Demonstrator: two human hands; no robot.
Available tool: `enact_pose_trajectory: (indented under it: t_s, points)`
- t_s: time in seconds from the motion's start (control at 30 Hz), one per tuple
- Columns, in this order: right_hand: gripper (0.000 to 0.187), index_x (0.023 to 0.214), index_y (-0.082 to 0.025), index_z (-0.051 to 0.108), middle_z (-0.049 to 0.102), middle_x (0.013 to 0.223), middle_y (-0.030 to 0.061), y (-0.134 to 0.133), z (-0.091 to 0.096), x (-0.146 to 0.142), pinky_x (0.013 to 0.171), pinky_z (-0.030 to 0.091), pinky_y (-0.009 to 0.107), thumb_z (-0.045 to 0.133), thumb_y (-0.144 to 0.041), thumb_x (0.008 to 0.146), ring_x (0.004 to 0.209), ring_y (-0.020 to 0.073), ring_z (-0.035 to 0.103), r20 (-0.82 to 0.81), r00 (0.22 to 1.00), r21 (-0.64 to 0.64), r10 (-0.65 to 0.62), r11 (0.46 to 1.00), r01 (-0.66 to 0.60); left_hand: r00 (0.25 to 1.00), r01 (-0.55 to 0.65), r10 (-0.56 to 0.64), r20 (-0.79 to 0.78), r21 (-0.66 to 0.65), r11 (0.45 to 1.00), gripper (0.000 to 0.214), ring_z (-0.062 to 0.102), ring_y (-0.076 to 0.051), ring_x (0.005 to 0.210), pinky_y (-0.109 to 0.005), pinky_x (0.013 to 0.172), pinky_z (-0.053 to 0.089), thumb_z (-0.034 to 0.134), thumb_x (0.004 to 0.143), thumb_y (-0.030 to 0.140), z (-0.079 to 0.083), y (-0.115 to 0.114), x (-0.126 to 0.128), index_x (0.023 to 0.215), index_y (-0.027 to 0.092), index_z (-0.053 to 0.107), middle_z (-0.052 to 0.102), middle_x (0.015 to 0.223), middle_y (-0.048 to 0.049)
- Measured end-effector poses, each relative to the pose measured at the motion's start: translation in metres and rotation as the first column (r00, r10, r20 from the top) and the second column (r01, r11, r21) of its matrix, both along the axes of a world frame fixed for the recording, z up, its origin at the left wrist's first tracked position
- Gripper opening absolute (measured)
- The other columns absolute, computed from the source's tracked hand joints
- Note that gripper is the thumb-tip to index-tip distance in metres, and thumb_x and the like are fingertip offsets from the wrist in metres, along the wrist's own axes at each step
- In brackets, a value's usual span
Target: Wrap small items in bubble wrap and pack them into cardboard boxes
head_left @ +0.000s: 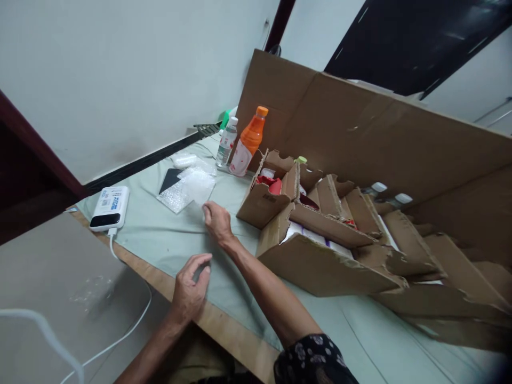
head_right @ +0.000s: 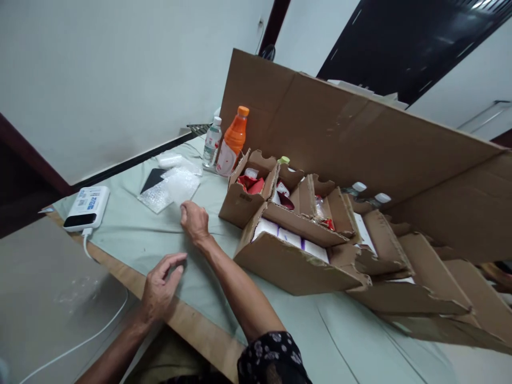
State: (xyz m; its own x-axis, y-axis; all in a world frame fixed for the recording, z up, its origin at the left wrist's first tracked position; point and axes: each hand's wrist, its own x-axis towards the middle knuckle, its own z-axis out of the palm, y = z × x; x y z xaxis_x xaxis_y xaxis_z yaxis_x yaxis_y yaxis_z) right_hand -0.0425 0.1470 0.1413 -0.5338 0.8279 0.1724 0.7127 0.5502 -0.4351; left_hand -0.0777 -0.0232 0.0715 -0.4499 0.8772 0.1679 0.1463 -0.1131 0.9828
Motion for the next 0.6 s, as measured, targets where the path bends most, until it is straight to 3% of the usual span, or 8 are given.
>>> enact_pose_trajectory:
  t_s: [0.07,0.13,0.23,0.33,0.43,0.5,0.53,0.6]
  points:
    - [0.032,0.106,-0.018,0.066,0.075,0.104,0.0066,-0.025,0.013,0.028,0.086,0.049,0.026,0.034,-0.018,0.105,0.096,0.0164,0.069,-0.146,0.989,-0.025,-0.030,0.999,0.026,0.968,-0.047,0.053,0.246,-0.031,0.998,0.038,0.070,-0.027,0.111,-0.043,0.101,0.055,0.069,0.083,0.033,0.003,0.000,-0.002,0.118,0.019,0.067,0.071,0.122,-0.0121]
    - [0.031,0.096,-0.018,0.066,0.075,0.094,0.0052,-0.059,0.024,0.064,0.080,0.051,0.026,0.037,-0.024,0.105,0.087,0.0157,0.068,-0.425,0.903,-0.127,-0.066,0.992,0.013,0.854,-0.074,0.089,0.513,-0.049,0.996,0.057,0.066,-0.030,0.120,-0.047,0.106,0.052,0.075,0.078,0.036,0.010,-0.001,-0.005,0.129,0.019,0.058,0.066,0.132,-0.0150]
    - [0.025,0.087,-0.020,0.068,0.074,0.078,0.0028,-0.118,0.030,0.128,0.075,0.051,0.028,0.056,-0.037,0.099,0.074,0.0160,0.066,-0.767,0.584,-0.384,-0.264,0.919,-0.089,0.646,0.000,0.072,0.760,-0.095,0.996,0.066,0.063,-0.034,0.126,-0.055,0.110,0.048,0.078,0.074,0.038,0.023,-0.006,-0.003,0.131,0.018,0.051,0.065,0.131,-0.0184]
    - [0.028,0.081,-0.020,0.067,0.072,0.073,0.0013,-0.172,0.025,0.195,0.068,0.050,0.027,0.074,-0.046,0.087,0.067,0.0153,0.067,-0.772,0.314,-0.622,-0.552,0.758,-0.197,0.582,0.168,0.006,0.813,-0.127,0.978,0.070,0.061,-0.037,0.128,-0.059,0.111,0.047,0.076,0.072,0.034,0.030,-0.016,0.011,0.134,0.018,0.047,0.065,0.130,-0.0205]
    - [0.033,0.078,-0.019,0.067,0.069,0.071,0.0004,-0.214,0.016,0.254,0.057,0.047,0.023,0.085,-0.046,0.076,0.059,0.0136,0.066,-0.659,0.163,-0.744,-0.734,0.607,-0.279,0.759,0.218,-0.090,0.645,-0.120,0.969,0.080,0.050,-0.038,0.139,-0.060,0.117,0.038,0.073,0.068,0.029,0.028,-0.026,0.033,0.141,0.020,0.045,0.054,0.145,-0.0192]
    - [0.035,0.078,-0.017,0.067,0.070,0.068,0.0016,-0.233,0.008,0.285,0.053,0.045,0.022,0.087,-0.046,0.074,0.055,0.0126,0.064,-0.624,0.137,-0.770,-0.769,0.576,-0.273,0.916,0.245,-0.191,0.352,-0.115,0.963,0.083,0.041,-0.038,0.146,-0.059,0.122,0.030,0.069,0.067,0.025,0.026,-0.027,0.046,0.146,0.023,0.044,0.044,0.156,-0.0150]
    - [0.036,0.078,-0.017,0.067,0.070,0.067,0.0026,-0.240,0.005,0.298,0.052,0.045,0.022,0.087,-0.046,0.074,0.055,0.0126,0.064,-0.617,0.132,-0.778,-0.776,0.575,-0.254,0.952,0.275,-0.253,0.171,-0.114,0.955,0.083,0.037,-0.038,0.148,-0.059,0.124,0.026,0.067,0.068,0.023,0.027,-0.026,0.052,0.147,0.024,0.044,0.039,0.160,-0.0130]
    - [0.038,0.078,-0.017,0.066,0.072,0.066,0.0040,-0.249,-0.003,0.319,0.053,0.045,0.021,0.087,-0.049,0.073,0.056,0.0130,0.064,-0.609,0.118,-0.789,-0.784,0.585,-0.190,0.911,0.370,-0.385,-0.148,-0.122,0.921,0.081,0.038,-0.036,0.147,-0.058,0.124,0.026,0.063,0.069,0.021,0.029,-0.020,0.065,0.148,0.024,0.046,0.044,0.157,-0.0119]
